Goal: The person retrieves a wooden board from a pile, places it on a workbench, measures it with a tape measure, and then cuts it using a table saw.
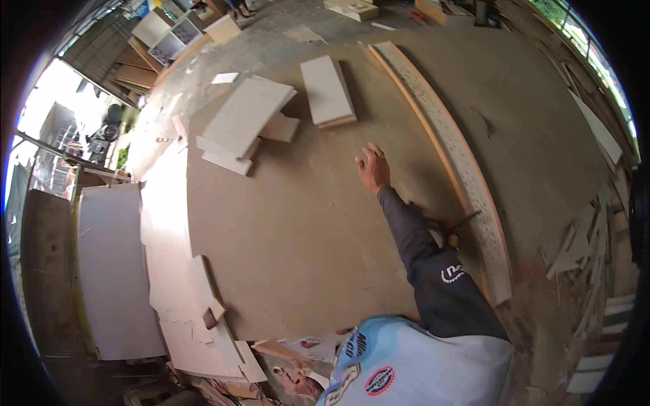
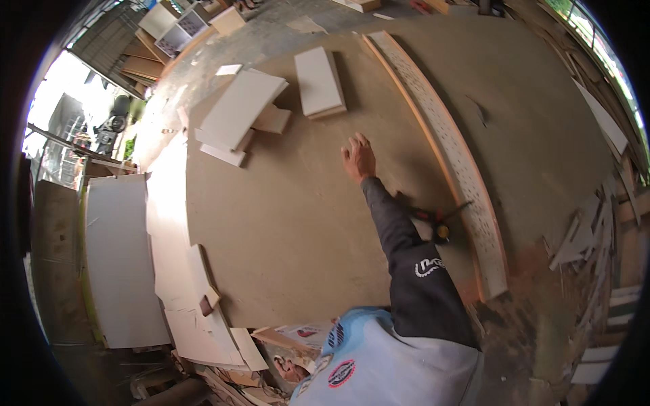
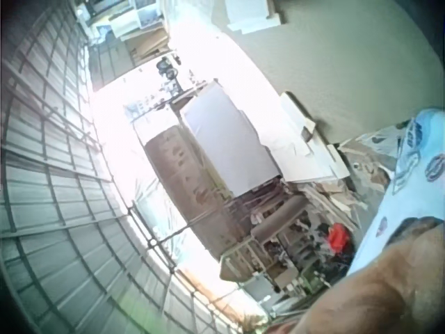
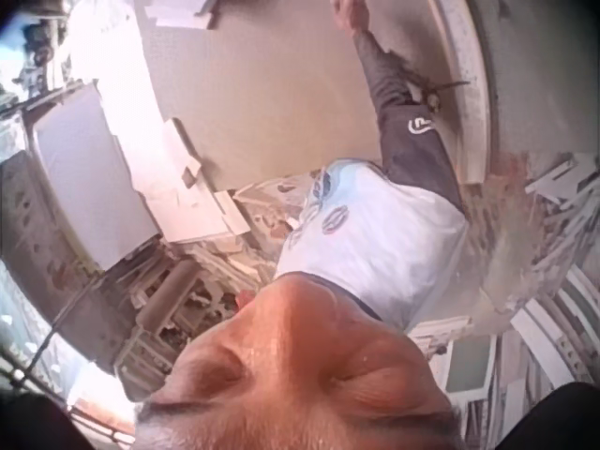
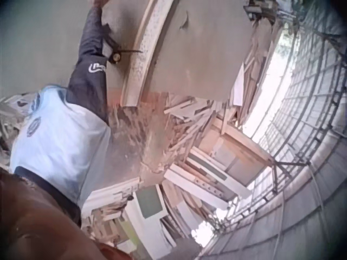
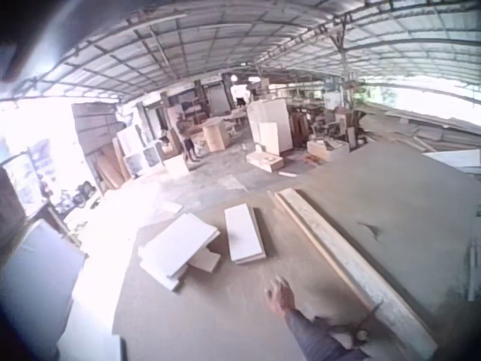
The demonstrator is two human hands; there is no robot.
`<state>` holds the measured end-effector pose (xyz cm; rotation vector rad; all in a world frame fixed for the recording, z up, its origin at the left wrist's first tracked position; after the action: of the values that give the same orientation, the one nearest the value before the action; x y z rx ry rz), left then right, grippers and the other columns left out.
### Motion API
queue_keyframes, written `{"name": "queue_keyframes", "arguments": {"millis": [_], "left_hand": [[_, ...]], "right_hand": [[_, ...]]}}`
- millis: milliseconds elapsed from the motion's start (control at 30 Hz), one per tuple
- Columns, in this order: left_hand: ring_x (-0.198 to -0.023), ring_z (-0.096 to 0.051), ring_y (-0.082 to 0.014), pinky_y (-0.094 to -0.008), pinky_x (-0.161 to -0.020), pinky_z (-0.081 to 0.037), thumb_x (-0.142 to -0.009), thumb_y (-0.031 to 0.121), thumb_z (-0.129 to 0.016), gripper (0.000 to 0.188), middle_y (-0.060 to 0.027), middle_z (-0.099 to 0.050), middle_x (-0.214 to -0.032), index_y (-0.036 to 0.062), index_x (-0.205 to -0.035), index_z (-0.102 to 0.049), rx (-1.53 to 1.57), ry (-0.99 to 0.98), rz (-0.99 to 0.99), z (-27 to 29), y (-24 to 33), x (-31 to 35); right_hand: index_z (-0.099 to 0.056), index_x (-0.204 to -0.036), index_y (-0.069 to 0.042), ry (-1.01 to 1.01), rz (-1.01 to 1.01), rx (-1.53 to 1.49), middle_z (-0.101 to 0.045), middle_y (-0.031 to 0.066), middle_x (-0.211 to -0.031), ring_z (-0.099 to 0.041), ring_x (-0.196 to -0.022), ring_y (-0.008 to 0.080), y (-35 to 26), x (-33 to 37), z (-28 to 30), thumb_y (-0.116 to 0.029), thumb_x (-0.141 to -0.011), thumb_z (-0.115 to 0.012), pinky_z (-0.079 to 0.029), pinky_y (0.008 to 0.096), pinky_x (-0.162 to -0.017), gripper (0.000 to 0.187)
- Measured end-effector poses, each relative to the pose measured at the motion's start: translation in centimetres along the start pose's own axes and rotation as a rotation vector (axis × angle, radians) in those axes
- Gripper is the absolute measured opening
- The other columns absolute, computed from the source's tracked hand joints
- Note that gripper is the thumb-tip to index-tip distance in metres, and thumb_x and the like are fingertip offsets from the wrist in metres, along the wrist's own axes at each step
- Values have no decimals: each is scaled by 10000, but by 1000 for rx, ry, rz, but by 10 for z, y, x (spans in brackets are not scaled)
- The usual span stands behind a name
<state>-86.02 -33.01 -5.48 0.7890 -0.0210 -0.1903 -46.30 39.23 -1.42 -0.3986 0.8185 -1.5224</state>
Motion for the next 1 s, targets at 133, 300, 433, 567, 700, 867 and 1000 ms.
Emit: {"name": "queue_keyframes", "arguments": {"millis": [133, 300, 433, 567, 700, 867, 1000], "left_hand": [[-996, -626, -239, -370, -799, -506, -932, 170, -665, 378, -164, -667, -1163, -24, -1255, -631, -92, 10, 167, 24, -74, 40], [-845, -644, -238, -384, -726, -513, -942, 253, -660, 313, -140, -681, -955, -21, -1091, -679, -190, -195, 270, 6, -134, 77], [-725, -659, -237, -395, -668, -519, -949, 320, -657, 345, -121, -692, -788, -19, -960, -718, -243, -383, 214, -6, -173, 98], [-628, -667, -204, -365, -609, -521, -990, 362, -639, 432, -118, -697, -680, -3, -762, -679, 254, -466, 155, -19, -185, 75], [-589, -611, -136, -315, -542, -481, -1050, 340, -618, 433, -53, -599, -648, -11, -796, -638, 429, -429, 127, 7, -39, 59], [-589, -612, -112, -293, -551, -489, -992, 255, -693, 320, -42, -661, -677, -13, -818, -676, 354, -342, 214, 46, -57, 89], [-605, -630, -109, -284, -568, -504, -979, 176, -690, 230, -41, -680, -688, -13, -849, -679, 493, -230, 367, 85, -139, 165]], "right_hand": [[-623, -1324, -17, 219, 160, 103, -576, 143, -1411, -509, -1333, 368, 15, 159, 108, -261, -976, -649, -399, 525, -1114, 426], [-454, -1541, -120, 258, 3, 471, -437, 149, -1521, -441, -1372, 393, 76, 274, 213, -349, -968, -653, -368, 575, -1097, 648], [-352, -1608, -140, 69, 98, 484, -378, 163, -1539, -438, -1363, 387, 94, 281, 211, -379, -952, -698, -376, 576, -1079, 779], [-444, -1502, -88, 195, 108, 357, -488, 197, -1382, -490, -1277, 402, 94, 271, 190, -437, -927, -750, -429, 542, -1026, 739], [-526, -1352, -28, 454, -59, 23, -542, 223, -1245, -595, -1087, 406, 105, 290, 174, -442, -953, -747, -509, 481, -910, 616], [-563, -1333, 0, 161, 30, -257, -532, 222, -1240, -590, -1072, 368, -6, 368, 124, -483, -977, -705, -515, 464, -905, 616], [-560, -1360, -1, -318, 254, -442, -530, 205, -1229, -555, -1117, 332, -113, 460, 78, -532, -987, -663, -492, 444, -958, 657]]}}
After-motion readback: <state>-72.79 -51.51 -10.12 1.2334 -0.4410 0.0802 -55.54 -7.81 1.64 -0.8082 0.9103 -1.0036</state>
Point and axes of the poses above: each hand's wrist, its own x-axis away from the middle knuckle, its own z-axis out of the back of the hand, y = z × x, the point moved 7 cm from there along -x, towards the middle knuckle
